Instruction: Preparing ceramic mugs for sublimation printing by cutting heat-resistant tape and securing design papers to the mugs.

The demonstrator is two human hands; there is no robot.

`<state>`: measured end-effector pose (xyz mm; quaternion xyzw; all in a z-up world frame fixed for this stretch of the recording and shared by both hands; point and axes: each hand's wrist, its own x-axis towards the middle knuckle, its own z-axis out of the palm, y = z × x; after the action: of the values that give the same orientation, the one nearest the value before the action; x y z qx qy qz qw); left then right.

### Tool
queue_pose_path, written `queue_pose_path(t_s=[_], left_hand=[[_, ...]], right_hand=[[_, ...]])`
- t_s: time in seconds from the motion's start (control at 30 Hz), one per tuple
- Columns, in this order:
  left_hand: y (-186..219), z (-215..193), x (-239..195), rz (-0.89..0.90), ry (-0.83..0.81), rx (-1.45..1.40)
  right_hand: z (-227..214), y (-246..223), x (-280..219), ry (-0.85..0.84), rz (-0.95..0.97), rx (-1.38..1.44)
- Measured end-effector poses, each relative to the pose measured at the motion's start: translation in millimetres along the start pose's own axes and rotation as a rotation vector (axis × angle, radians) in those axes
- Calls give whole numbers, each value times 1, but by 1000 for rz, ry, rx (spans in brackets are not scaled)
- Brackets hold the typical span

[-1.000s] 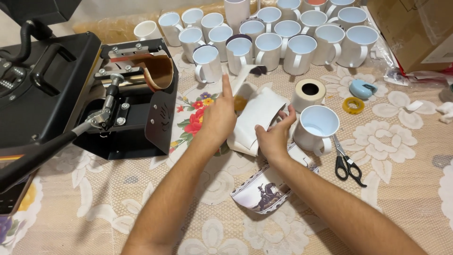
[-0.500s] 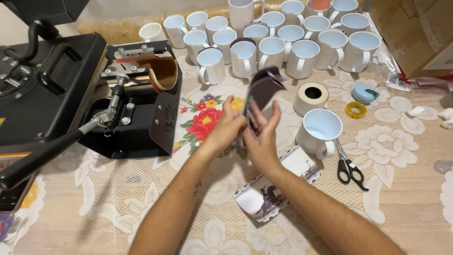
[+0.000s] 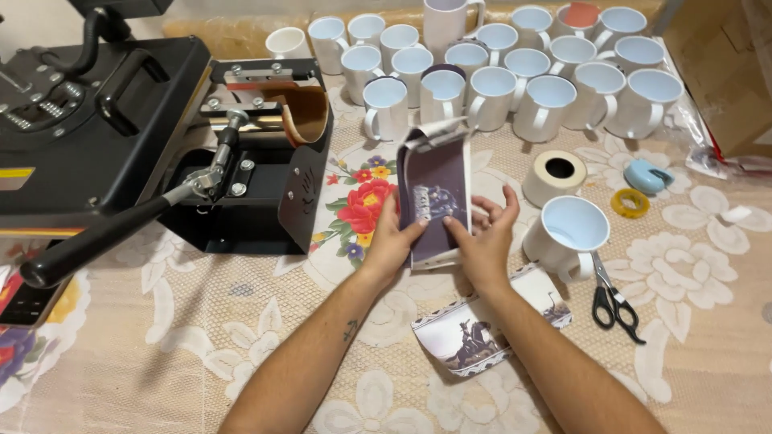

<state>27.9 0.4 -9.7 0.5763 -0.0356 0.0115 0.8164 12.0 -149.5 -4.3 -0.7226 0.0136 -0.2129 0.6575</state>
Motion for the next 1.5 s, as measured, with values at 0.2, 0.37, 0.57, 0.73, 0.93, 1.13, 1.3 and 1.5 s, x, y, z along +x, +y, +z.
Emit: queue_pose_path(t_s=[0.2,0.37,0.57,0.73,0.93,1.13,1.3,1.5], left_hand=[[-5,-6,0,80,-13,-23],[-7,-6,1,90,-19,-43],[-9,-7,2,13,-2,-89],[-3,-4,2,-25,26,-139],[-1,-2,-2,3,29,-91],[6,-2,-3,-34,35,-141],[2,-4,0,-65,46,-216],[-11,-11,5,-55,76,-213]], right_hand=[[-10,3,10,53,140,184],[-12,9,11,44,158,209],[-12,22,13,53,135,220],[-10,15,11,66,146,292],[-11,21,14,83,150,269],[-10,23,15,62,156,302],[-10,14,12,83,167,317],[-11,10,12,158,114,279]])
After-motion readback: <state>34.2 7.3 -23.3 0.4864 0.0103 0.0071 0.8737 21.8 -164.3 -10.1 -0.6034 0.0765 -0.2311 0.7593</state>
